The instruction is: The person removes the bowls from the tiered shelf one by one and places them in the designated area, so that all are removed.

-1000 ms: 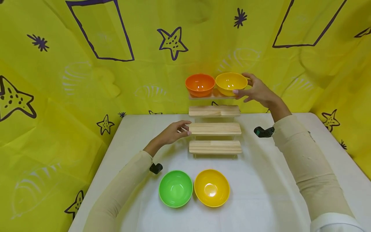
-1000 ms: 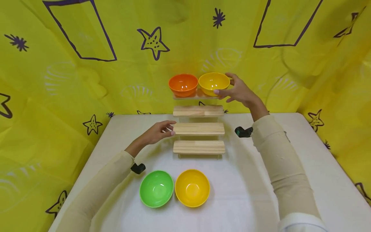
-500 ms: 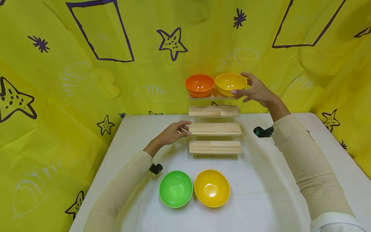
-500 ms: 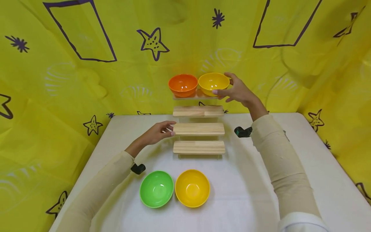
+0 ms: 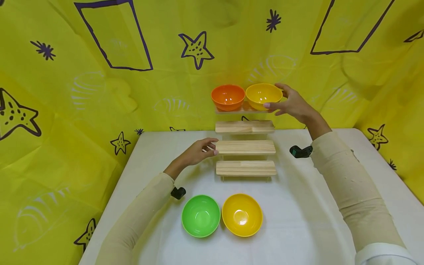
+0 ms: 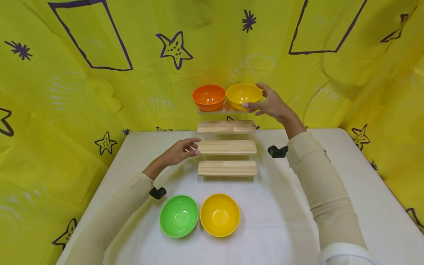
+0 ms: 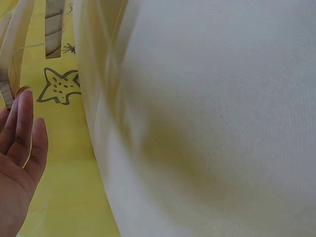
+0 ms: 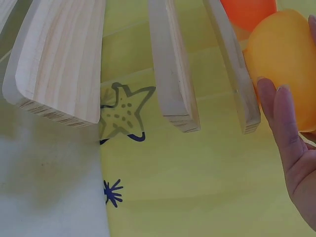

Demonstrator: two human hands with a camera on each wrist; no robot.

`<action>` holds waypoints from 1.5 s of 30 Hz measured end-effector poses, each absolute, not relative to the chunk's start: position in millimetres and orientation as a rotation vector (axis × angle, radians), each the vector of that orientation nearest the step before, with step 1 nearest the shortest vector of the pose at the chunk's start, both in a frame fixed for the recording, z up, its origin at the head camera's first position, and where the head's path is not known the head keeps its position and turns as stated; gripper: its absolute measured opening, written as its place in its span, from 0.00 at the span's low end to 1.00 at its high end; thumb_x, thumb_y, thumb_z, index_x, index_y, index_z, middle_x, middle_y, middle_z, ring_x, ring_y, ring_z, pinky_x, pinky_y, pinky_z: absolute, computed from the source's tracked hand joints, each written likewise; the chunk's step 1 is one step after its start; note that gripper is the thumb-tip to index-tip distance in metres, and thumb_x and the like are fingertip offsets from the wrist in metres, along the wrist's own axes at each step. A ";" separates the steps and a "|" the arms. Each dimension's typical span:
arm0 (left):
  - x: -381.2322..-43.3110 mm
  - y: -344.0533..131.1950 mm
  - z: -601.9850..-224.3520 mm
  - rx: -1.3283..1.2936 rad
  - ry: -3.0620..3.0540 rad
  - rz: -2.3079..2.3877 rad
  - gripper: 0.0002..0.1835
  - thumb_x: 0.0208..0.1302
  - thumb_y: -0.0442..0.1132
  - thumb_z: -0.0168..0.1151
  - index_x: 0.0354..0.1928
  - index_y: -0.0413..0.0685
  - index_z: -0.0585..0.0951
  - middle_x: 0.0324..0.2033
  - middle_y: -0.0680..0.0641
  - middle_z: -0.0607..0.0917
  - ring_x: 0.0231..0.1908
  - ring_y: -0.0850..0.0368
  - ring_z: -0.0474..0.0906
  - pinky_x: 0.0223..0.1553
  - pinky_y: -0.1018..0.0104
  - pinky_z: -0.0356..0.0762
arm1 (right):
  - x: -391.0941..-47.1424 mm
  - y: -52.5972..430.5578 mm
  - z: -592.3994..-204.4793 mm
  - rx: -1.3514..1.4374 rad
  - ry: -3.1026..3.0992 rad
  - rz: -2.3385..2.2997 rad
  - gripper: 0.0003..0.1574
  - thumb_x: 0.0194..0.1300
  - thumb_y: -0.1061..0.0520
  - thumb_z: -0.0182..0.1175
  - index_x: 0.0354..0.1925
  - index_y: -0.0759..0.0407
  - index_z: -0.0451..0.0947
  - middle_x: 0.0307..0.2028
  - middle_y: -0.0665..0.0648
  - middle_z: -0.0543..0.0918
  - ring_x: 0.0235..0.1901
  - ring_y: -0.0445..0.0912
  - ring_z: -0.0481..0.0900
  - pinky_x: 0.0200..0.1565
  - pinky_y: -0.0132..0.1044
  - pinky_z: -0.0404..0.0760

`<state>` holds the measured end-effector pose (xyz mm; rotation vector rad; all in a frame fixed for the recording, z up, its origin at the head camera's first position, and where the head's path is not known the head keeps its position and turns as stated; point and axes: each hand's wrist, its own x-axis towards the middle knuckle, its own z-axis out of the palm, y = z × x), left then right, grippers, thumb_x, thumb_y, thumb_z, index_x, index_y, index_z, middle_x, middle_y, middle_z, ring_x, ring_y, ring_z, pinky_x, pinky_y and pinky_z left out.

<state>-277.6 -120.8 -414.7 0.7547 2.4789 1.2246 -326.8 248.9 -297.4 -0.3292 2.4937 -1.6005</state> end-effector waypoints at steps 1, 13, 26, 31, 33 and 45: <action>-277.7 -120.7 -414.9 0.756 2.480 1.223 0.30 0.71 0.44 0.63 0.72 0.47 0.69 0.56 0.39 0.82 0.52 0.47 0.80 0.52 0.57 0.79 | -326.5 249.3 -297.5 -0.332 2.488 -1.608 0.62 0.68 0.50 0.66 0.81 0.50 0.34 0.78 0.66 0.47 0.35 0.38 0.87 0.40 0.29 0.84; -278.8 -120.1 -416.6 0.763 2.486 1.213 0.30 0.72 0.44 0.63 0.72 0.46 0.69 0.56 0.39 0.82 0.52 0.47 0.80 0.52 0.56 0.79 | -318.9 250.1 -296.5 -0.362 2.474 -1.632 0.60 0.67 0.52 0.67 0.81 0.49 0.38 0.75 0.67 0.53 0.35 0.39 0.88 0.43 0.32 0.85; -277.0 -120.7 -416.9 0.757 2.491 1.211 0.30 0.71 0.44 0.63 0.72 0.47 0.69 0.56 0.39 0.82 0.52 0.47 0.80 0.51 0.57 0.79 | -299.5 254.1 -295.5 -0.421 2.487 -1.626 0.57 0.68 0.55 0.66 0.81 0.51 0.42 0.71 0.67 0.58 0.35 0.39 0.88 0.40 0.33 0.86; -276.7 -119.9 -415.0 0.765 2.495 1.209 0.30 0.71 0.44 0.63 0.72 0.46 0.69 0.56 0.38 0.82 0.53 0.46 0.80 0.52 0.56 0.79 | -289.8 256.0 -297.5 -0.457 2.490 -1.651 0.57 0.67 0.57 0.67 0.80 0.51 0.43 0.69 0.65 0.60 0.38 0.41 0.87 0.40 0.33 0.86; -276.9 -120.1 -414.5 0.767 2.498 1.206 0.30 0.71 0.44 0.63 0.72 0.46 0.69 0.56 0.38 0.82 0.53 0.46 0.80 0.53 0.56 0.79 | -287.2 256.6 -299.2 -0.475 2.491 -1.660 0.56 0.66 0.58 0.67 0.80 0.51 0.44 0.68 0.65 0.61 0.38 0.42 0.87 0.39 0.35 0.86; -277.6 -120.9 -415.1 0.774 2.488 1.219 0.30 0.71 0.44 0.63 0.72 0.47 0.69 0.56 0.39 0.82 0.52 0.46 0.80 0.52 0.56 0.79 | -267.5 259.0 -307.3 -0.514 2.488 -1.657 0.59 0.64 0.65 0.68 0.80 0.51 0.44 0.70 0.64 0.59 0.34 0.46 0.84 0.37 0.33 0.85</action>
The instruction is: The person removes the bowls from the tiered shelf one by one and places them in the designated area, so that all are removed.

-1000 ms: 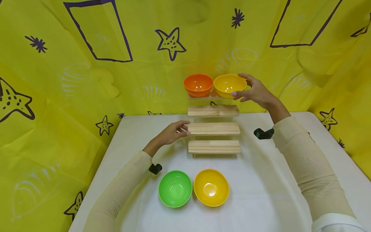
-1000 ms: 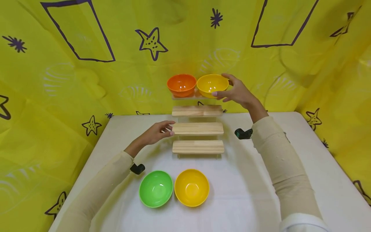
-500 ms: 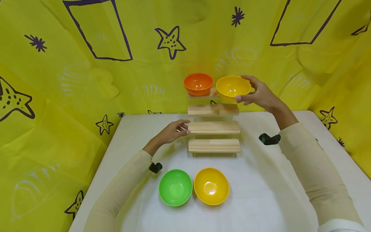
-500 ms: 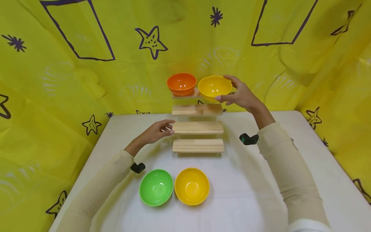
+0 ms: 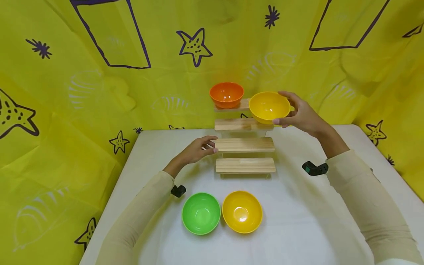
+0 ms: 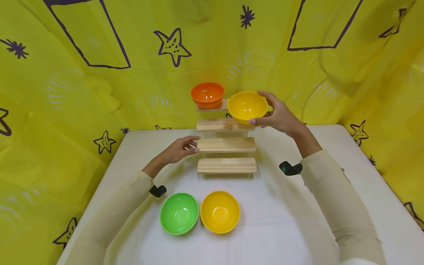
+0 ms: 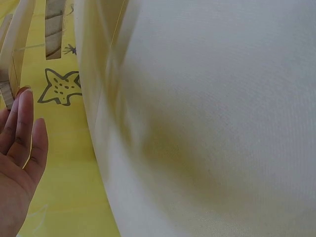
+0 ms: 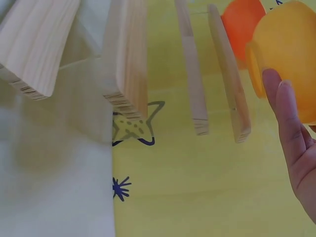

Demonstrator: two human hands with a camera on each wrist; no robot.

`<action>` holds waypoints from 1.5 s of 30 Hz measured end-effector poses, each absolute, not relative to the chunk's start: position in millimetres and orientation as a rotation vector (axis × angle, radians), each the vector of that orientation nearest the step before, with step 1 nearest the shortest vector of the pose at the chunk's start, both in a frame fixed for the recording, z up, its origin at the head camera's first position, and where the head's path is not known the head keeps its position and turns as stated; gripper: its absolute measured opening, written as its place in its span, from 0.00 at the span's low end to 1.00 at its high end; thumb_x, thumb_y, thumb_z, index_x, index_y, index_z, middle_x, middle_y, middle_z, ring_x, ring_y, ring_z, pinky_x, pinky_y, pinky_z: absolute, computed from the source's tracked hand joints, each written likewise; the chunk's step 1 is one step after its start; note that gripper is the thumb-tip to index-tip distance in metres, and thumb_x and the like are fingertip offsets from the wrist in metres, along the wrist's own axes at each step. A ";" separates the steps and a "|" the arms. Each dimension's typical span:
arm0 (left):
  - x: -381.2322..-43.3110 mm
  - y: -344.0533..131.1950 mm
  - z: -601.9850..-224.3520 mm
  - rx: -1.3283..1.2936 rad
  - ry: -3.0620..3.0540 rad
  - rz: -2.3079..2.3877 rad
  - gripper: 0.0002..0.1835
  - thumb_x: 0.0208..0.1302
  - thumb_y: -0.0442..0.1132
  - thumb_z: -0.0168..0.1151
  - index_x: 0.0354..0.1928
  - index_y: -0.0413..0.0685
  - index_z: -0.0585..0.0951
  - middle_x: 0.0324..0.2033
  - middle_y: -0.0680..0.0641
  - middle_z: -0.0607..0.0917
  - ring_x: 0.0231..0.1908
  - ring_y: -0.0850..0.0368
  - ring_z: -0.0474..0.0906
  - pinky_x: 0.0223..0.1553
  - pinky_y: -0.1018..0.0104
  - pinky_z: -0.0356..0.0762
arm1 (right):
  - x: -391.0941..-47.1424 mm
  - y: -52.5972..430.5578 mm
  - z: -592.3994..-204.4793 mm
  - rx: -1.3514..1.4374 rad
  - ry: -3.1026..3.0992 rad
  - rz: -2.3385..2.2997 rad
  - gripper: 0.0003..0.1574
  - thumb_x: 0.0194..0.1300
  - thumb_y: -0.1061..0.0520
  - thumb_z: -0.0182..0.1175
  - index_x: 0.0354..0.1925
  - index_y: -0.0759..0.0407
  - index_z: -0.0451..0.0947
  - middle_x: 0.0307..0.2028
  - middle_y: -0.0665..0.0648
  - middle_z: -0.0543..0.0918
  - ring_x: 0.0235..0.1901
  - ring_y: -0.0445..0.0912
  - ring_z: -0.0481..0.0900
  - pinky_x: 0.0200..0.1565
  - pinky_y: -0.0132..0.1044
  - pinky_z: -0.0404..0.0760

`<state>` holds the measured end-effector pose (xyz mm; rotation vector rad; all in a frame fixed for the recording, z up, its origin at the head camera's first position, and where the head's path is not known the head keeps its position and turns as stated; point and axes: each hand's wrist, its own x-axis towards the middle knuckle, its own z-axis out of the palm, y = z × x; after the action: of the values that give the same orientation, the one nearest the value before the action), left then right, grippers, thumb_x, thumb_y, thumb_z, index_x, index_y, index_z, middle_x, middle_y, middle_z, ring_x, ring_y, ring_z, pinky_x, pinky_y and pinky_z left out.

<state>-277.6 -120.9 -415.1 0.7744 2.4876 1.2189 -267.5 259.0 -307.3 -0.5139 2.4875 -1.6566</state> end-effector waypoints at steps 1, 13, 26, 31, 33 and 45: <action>-277.4 -120.7 -414.9 0.774 2.490 1.220 0.30 0.71 0.44 0.63 0.72 0.46 0.69 0.56 0.39 0.82 0.52 0.46 0.80 0.52 0.56 0.79 | -265.5 259.3 -307.8 -0.518 2.486 -1.655 0.59 0.63 0.65 0.68 0.80 0.51 0.44 0.69 0.64 0.60 0.34 0.47 0.83 0.37 0.33 0.84; -274.9 -119.5 -415.0 0.768 2.488 1.225 0.30 0.72 0.43 0.62 0.72 0.45 0.68 0.57 0.38 0.81 0.52 0.46 0.81 0.53 0.55 0.79 | -236.8 266.8 -321.0 -0.566 2.507 -1.626 0.60 0.59 0.70 0.69 0.79 0.51 0.48 0.71 0.60 0.58 0.45 0.46 0.80 0.42 0.31 0.85; -277.3 -121.4 -416.2 0.781 2.500 1.223 0.30 0.72 0.44 0.62 0.72 0.46 0.69 0.55 0.38 0.82 0.52 0.46 0.81 0.51 0.56 0.79 | -212.0 269.9 -342.4 -0.625 2.428 -1.665 0.60 0.56 0.73 0.69 0.78 0.56 0.48 0.65 0.59 0.62 0.44 0.43 0.84 0.43 0.32 0.85; -277.2 -121.7 -417.0 0.778 2.506 1.222 0.29 0.72 0.43 0.62 0.72 0.46 0.69 0.55 0.38 0.82 0.52 0.46 0.81 0.51 0.56 0.79 | -207.2 270.6 -352.7 -0.679 2.422 -1.653 0.60 0.58 0.71 0.69 0.78 0.58 0.47 0.63 0.59 0.64 0.44 0.43 0.84 0.44 0.33 0.86; -276.8 -121.6 -417.4 0.773 2.505 1.223 0.29 0.72 0.43 0.62 0.72 0.46 0.69 0.55 0.38 0.82 0.51 0.47 0.81 0.50 0.57 0.79 | -205.0 270.5 -356.3 -0.695 2.433 -1.643 0.59 0.58 0.71 0.70 0.78 0.58 0.48 0.62 0.60 0.64 0.43 0.43 0.85 0.43 0.33 0.86; -278.1 -122.1 -417.6 0.782 2.500 1.206 0.30 0.72 0.44 0.63 0.72 0.46 0.69 0.56 0.38 0.82 0.52 0.47 0.81 0.51 0.56 0.79 | -192.6 267.7 -367.7 -0.704 2.405 -1.648 0.61 0.55 0.71 0.71 0.78 0.58 0.49 0.62 0.59 0.64 0.42 0.45 0.85 0.42 0.36 0.87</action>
<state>-278.1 -122.1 -417.6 0.7817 2.4999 1.2064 -192.6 267.7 -367.7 -0.7039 2.4046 -1.6476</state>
